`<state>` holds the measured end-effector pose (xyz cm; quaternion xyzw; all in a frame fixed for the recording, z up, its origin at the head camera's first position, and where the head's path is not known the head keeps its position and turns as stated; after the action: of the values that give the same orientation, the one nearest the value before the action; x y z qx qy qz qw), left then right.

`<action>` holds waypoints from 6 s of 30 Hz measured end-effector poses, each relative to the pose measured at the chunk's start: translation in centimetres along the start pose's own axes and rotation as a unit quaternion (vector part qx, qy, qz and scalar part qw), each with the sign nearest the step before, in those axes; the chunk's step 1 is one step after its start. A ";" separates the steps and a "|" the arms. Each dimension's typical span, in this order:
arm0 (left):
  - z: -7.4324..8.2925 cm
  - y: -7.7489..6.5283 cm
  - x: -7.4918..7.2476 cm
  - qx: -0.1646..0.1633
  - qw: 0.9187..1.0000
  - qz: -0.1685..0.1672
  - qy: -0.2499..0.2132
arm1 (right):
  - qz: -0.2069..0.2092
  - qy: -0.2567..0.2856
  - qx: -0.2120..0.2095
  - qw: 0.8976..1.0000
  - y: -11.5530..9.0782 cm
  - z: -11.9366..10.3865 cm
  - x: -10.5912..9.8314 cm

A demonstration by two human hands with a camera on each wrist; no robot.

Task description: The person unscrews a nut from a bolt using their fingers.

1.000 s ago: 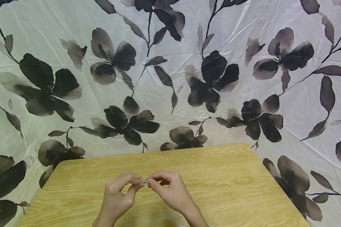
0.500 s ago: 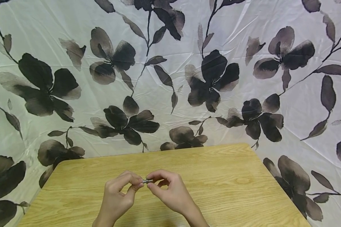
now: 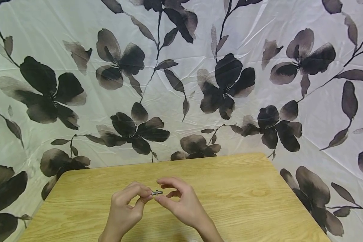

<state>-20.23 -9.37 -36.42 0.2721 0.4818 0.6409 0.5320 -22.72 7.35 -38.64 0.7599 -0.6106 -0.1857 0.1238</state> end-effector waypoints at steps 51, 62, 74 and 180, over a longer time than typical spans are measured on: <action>0.3 -0.1 0.2 0.022 1.000 0.015 -0.005 | 0.017 -0.041 0.066 0.997 0.1 0.4 -0.9; 0.3 0.0 0.2 0.006 1.000 0.006 -0.001 | -0.020 -0.019 0.070 0.997 0.0 0.5 -0.2; -0.1 -0.2 0.0 -0.014 1.000 -0.009 -0.002 | -0.009 -0.016 0.011 1.000 0.0 -0.1 -0.3; -0.4 -0.3 0.5 -0.090 0.994 -0.006 -0.059 | 0.007 0.027 -0.031 0.999 -0.1 -0.8 -1.2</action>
<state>-20.57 -9.05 -36.92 0.2578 0.3915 0.6613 0.5855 -22.49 8.48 -37.83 0.7561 -0.6064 -0.1827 0.1647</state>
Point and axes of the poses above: each hand's wrist, its own y-axis towards the middle knuckle, its own x-axis out of the palm, z = x × y, the point moved 6 cm from there along y, towards the middle knuckle, and after that the axes turned 9 degrees about z, right-handed, at the moved point
